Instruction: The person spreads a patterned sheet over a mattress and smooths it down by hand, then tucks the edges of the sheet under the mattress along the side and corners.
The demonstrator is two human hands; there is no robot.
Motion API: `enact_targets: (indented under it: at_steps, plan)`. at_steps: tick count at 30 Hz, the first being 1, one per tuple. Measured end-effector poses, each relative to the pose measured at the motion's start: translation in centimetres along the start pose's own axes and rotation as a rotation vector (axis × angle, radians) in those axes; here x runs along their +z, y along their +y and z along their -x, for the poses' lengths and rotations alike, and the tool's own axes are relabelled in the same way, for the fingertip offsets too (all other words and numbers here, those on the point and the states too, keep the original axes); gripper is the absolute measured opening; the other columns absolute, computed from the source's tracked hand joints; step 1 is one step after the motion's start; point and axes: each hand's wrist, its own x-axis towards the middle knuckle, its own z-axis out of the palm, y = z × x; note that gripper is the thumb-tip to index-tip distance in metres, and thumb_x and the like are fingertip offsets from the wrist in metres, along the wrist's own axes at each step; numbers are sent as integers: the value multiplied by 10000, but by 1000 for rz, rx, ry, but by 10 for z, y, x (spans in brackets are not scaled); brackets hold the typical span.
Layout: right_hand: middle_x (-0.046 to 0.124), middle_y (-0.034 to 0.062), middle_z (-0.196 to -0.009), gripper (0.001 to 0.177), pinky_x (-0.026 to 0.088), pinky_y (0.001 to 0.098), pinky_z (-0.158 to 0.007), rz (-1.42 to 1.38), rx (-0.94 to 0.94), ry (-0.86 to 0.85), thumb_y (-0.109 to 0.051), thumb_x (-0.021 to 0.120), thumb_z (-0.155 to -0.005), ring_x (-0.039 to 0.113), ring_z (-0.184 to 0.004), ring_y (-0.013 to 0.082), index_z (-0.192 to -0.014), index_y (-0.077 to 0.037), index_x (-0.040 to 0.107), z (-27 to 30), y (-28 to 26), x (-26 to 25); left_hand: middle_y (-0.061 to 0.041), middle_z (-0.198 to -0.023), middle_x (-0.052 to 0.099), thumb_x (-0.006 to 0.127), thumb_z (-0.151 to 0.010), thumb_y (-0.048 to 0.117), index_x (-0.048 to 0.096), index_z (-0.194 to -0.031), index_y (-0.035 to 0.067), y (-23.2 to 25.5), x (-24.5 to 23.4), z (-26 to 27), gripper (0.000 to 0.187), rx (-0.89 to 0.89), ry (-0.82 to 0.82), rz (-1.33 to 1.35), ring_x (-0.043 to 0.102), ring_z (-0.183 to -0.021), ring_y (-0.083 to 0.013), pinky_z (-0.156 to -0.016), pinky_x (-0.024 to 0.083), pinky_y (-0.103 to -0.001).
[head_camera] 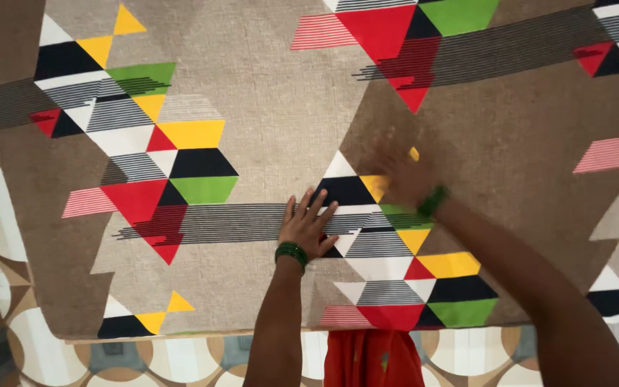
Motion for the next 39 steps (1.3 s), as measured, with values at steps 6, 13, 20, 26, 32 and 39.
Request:
enact_targets:
  at_steps: [6, 13, 20, 26, 32, 39]
  plan:
    - [124, 69, -1763, 770, 53, 740, -1192, -2, 350, 264, -601, 436, -1028, 83, -1614, 318, -1669, -198, 292, -127, 109, -54, 0, -1701, 138, 608, -858, 675, 356, -1561, 364, -2, 2, -4, 809, -22, -110, -32, 65, -1563, -261, -1236, 63, -585]
    - [81, 57, -1741, 782, -13, 700, -1191, -9, 254, 164, -596, 365, -989, 22, -1591, 311, -1638, -185, 218, -148, 74, -46, 32, -1704, 99, 536, -875, 714, 287, -1572, 409, -7, 11, -7, 800, -41, -173, -31, 39, -1565, -224, -1244, 48, -560]
    - [92, 49, -1705, 793, 58, 634, -1200, 163, -62, -147, -555, 437, -959, 56, -1556, 306, -1617, -171, 219, -136, -34, -44, 36, -1691, 83, 507, -869, 728, 267, -1564, 415, -8, 16, -12, 800, -45, -252, 4, 24, -1551, -217, -1236, 39, -563]
    - [191, 11, -1696, 777, 116, 635, -1210, 130, -319, -95, -586, 480, -942, 144, -1557, 249, -1586, -190, 302, -127, -75, -45, 0, -1692, 209, 593, -867, 693, 367, -1563, 379, -15, 28, -4, 796, 21, -11, 47, 134, -1558, -245, -1232, 105, -592]
    - [169, 56, -1671, 850, 63, 648, -1182, 144, -239, -116, -612, 492, -903, 150, -1528, 241, -1590, -163, 273, -187, -23, -58, 0, -1683, 222, 616, -855, 681, 392, -1541, 370, -17, 30, -7, 785, 15, -40, 101, 147, -1554, -245, -1223, 118, -606]
    - [67, 123, -1745, 812, -32, 714, -1200, -157, 365, 187, -611, 317, -1045, 12, -1597, 346, -1670, -117, 160, -262, 89, -97, 17, -1697, 191, 613, -864, 674, 357, -1559, 377, -19, 31, -5, 798, 28, -86, 146, 127, -1561, -243, -1229, 119, -598]
